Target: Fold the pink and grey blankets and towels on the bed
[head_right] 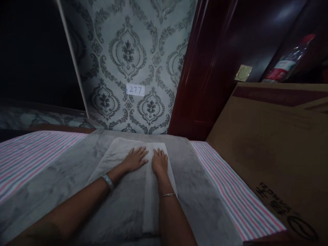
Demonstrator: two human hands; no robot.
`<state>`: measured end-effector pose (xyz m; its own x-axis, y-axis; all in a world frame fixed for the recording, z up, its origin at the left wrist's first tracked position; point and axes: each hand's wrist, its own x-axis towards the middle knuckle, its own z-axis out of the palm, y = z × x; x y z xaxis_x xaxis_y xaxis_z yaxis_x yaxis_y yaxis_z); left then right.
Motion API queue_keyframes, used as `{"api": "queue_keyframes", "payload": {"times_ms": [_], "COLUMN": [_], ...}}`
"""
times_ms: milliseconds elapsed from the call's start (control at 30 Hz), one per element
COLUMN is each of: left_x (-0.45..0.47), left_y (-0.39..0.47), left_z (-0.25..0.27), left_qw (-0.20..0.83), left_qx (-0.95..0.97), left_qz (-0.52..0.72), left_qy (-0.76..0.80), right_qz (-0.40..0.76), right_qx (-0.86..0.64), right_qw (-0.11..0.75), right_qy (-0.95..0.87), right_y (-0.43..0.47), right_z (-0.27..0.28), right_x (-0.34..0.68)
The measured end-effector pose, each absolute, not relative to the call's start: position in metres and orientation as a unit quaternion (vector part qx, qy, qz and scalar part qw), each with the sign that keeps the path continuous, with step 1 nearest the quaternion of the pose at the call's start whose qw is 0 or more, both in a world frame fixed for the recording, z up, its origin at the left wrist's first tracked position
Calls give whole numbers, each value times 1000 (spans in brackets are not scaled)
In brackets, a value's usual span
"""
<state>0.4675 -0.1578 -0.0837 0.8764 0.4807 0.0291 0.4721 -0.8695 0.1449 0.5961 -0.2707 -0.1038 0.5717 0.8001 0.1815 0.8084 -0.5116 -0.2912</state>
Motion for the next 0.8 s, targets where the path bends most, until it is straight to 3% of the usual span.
{"api": "queue_keyframes", "payload": {"times_ms": [233, 400, 667, 800], "left_x": [429, 417, 402, 370], "left_y": [-76, -63, -100, -157], "left_z": [-70, -69, -54, -70], "left_qw": [32, 32, 16, 18], "left_qx": [923, 903, 934, 971], "left_qz": [46, 58, 76, 20], "left_qy": [380, 425, 349, 236], "right_qz": [-6, 12, 28, 28], "right_qx": [-873, -877, -881, -880], "right_qw": [173, 161, 154, 155], "right_qy": [-457, -453, -447, -448], "right_y": [-269, -268, -268, -269], "right_z": [-104, -102, -97, -96], "right_x": [596, 596, 596, 597]}}
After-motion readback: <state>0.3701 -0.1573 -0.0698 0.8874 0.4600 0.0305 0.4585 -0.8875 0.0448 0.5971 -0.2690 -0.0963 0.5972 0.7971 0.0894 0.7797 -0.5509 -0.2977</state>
